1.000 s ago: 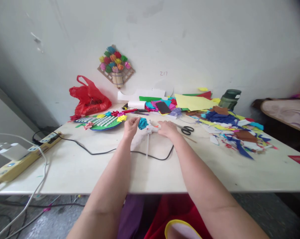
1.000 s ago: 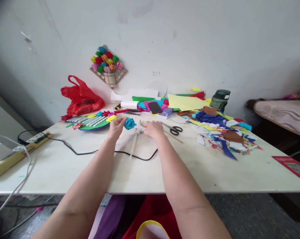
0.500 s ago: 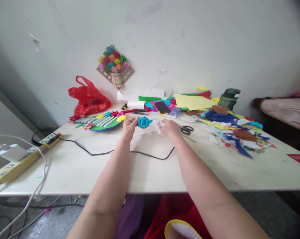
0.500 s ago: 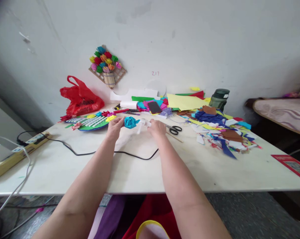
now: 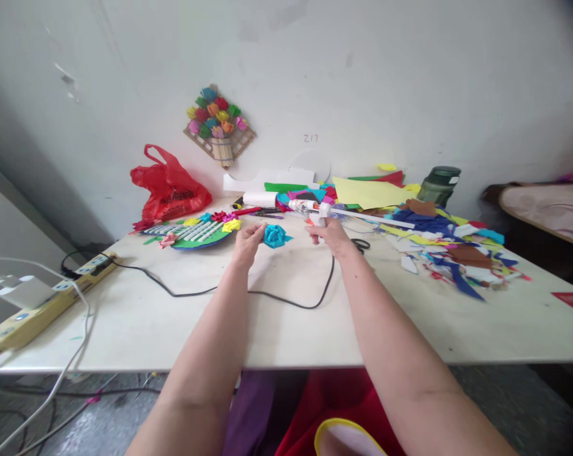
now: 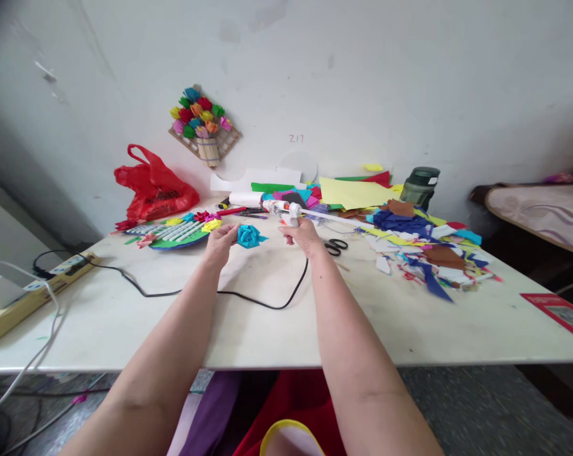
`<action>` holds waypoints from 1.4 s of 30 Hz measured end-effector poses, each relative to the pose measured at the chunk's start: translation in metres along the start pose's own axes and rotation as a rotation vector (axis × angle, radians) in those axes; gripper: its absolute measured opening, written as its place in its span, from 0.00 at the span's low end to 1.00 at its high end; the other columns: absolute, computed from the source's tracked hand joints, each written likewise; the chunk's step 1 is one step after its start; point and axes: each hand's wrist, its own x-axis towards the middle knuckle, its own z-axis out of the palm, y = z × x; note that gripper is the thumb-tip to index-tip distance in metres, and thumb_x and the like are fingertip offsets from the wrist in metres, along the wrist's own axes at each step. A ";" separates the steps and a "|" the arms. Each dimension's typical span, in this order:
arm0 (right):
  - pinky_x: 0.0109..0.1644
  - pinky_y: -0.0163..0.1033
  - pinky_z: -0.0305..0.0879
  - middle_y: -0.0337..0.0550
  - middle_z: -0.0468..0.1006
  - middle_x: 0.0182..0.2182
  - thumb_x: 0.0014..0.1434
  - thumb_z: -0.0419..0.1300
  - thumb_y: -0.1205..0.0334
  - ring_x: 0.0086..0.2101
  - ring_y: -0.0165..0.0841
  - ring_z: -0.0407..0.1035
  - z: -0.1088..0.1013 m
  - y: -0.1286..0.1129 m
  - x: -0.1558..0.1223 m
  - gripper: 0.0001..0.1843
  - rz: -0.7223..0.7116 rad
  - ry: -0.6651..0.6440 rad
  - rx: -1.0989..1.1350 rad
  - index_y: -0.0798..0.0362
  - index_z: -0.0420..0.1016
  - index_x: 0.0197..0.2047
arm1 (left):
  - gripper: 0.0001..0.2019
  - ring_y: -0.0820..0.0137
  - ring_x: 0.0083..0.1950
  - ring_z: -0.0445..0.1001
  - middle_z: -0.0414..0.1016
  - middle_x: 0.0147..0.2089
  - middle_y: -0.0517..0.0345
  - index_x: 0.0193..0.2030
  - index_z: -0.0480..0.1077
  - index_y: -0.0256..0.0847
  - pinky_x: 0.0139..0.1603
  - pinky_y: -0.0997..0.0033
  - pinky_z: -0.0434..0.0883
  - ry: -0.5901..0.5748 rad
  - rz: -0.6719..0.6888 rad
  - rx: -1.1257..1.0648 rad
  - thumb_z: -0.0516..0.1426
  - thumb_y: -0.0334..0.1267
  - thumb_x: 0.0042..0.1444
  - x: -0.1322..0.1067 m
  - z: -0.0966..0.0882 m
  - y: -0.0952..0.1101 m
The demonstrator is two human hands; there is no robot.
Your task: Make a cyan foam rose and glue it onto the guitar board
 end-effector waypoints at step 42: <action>0.15 0.31 0.49 0.37 0.70 0.18 0.42 0.66 0.53 0.12 0.21 0.55 -0.017 -0.013 -0.010 0.16 -0.022 -0.343 -0.113 0.57 0.68 0.24 | 0.17 0.77 0.21 0.63 0.65 0.18 0.62 0.21 0.70 0.35 0.27 0.74 0.63 0.013 0.053 0.016 0.62 0.50 0.42 0.002 -0.003 -0.005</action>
